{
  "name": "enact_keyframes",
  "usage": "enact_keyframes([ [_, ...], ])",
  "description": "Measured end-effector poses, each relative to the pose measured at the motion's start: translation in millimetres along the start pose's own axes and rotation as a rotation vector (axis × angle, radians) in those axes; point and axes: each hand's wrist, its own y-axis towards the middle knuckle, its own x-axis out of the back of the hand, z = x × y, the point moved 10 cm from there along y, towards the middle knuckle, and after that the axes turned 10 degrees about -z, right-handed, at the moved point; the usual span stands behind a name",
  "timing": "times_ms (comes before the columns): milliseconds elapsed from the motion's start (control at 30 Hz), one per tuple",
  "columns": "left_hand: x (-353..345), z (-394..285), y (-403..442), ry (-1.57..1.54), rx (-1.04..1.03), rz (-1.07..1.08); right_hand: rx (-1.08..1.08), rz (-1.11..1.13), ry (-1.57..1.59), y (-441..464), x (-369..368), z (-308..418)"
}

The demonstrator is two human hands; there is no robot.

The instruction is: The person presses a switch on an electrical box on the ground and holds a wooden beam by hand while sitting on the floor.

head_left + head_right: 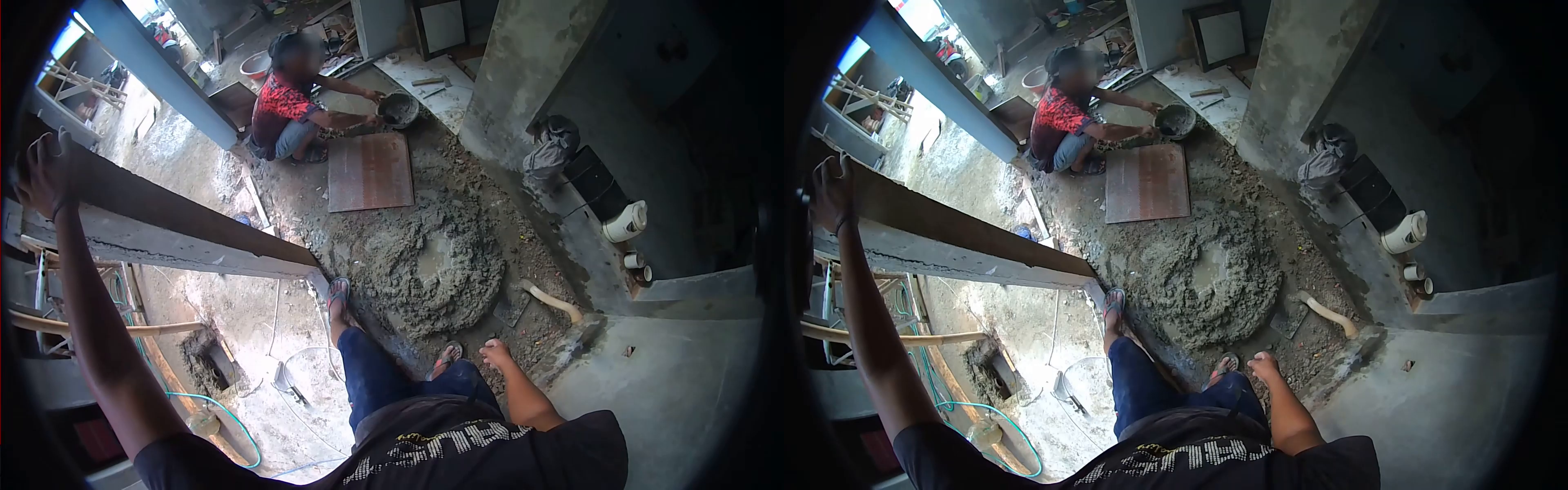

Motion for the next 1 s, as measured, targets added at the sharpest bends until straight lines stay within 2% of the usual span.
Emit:
enact_keyframes([
  [367,-4,1,-1,0.021,0.022,0.053,0.026,0.01,0.023,4,-10,5],
  [567,6,1,0,0.0,0.026,-0.007,0.021,-0.012,-0.003,5,-7,5],
  [667,28,-6,0,0.08,0.022,0.13,0.018,-0.011,-0.018,3,-7,4],
  [1000,17,-2,1,0.04,0.052,0.096,0.035,-0.008,-0.001,7,-11,9],
])
